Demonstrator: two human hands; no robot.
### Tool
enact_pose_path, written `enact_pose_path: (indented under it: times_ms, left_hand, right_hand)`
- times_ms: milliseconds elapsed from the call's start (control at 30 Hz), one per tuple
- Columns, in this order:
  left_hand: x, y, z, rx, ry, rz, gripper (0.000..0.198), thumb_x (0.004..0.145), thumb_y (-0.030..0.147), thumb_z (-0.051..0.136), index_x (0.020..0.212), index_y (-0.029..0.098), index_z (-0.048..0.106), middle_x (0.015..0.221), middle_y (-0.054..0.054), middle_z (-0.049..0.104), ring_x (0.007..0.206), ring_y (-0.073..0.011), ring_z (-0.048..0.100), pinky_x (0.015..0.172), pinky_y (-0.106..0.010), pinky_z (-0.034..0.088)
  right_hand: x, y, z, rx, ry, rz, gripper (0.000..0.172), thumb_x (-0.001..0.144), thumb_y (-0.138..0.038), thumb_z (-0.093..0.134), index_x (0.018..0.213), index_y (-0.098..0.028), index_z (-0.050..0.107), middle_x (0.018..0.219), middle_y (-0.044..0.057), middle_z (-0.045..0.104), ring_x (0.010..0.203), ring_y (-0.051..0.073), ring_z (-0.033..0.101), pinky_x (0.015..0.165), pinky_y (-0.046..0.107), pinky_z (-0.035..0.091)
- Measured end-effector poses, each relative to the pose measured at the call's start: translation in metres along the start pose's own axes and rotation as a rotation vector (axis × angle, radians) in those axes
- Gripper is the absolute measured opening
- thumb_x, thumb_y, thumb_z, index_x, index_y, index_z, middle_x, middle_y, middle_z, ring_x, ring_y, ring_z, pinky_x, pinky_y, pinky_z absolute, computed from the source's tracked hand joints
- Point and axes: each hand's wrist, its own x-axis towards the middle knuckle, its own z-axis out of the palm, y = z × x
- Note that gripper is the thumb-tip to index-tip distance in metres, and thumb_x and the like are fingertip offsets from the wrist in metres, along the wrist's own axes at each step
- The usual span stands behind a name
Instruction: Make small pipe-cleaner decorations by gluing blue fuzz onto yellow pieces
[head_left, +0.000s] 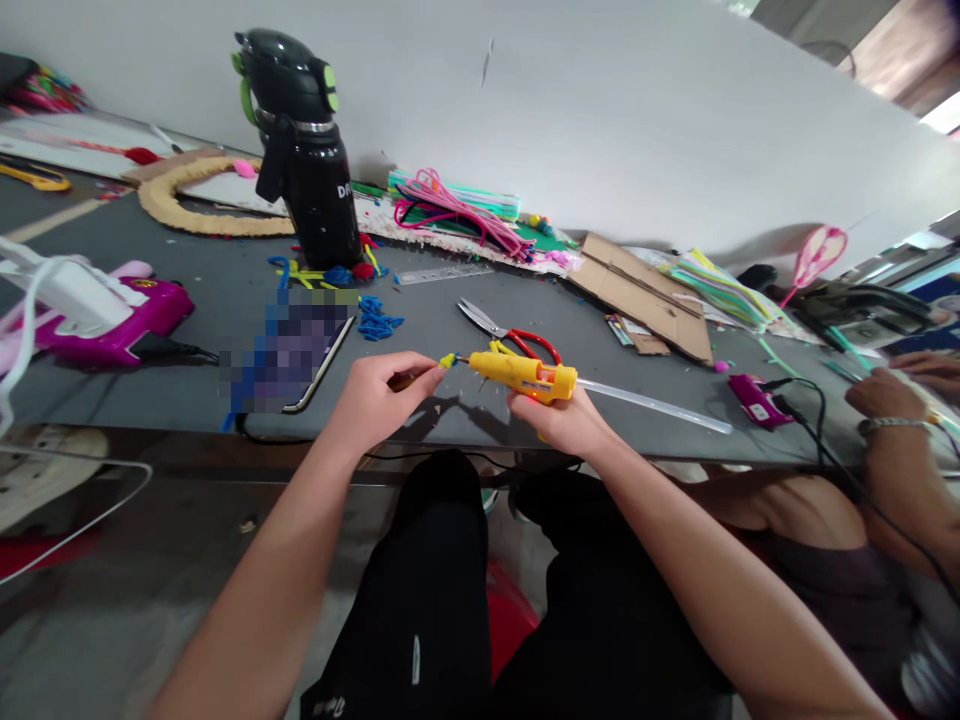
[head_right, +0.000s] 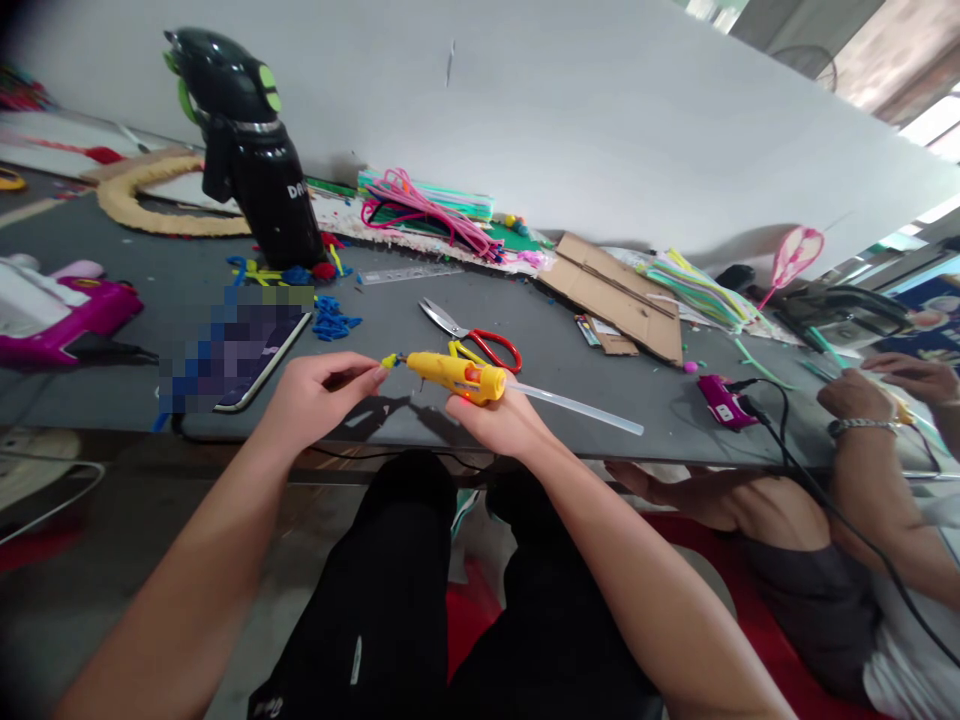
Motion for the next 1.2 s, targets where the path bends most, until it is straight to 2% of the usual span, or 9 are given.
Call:
enact_pose_path:
  times_ms: [800, 1200]
  left_hand:
    - [0.0006, -0.0003, 0.0004, -0.012, 0.004, 0.006, 0.029, 0.088, 0.045, 0.064, 0.083, 0.019, 0.075, 0.07, -0.003, 0.072, 0.063, -0.0147, 0.061, 0.057, -0.024, 0.043]
    - [0.0001, -0.0005, 0.0003, -0.001, -0.003, 0.009, 0.031, 0.087, 0.047, 0.065, 0.082, 0.018, 0.075, 0.072, -0.003, 0.072, 0.064, -0.0148, 0.061, 0.057, -0.024, 0.043]
  right_hand:
    - [-0.0021, -0.0048, 0.0026, -0.029, -0.026, -0.007, 0.011, 0.075, -0.025, 0.058, 0.067, -0.021, 0.052, 0.057, -0.003, 0.047, 0.05, 0.011, 0.043, 0.044, 0.025, 0.034]
    - [-0.0015, -0.0038, -0.0009, -0.044, 0.009, -0.004, 0.01, 0.076, -0.026, 0.058, 0.068, -0.021, 0.054, 0.057, -0.003, 0.048, 0.05, 0.01, 0.043, 0.044, 0.024, 0.034]
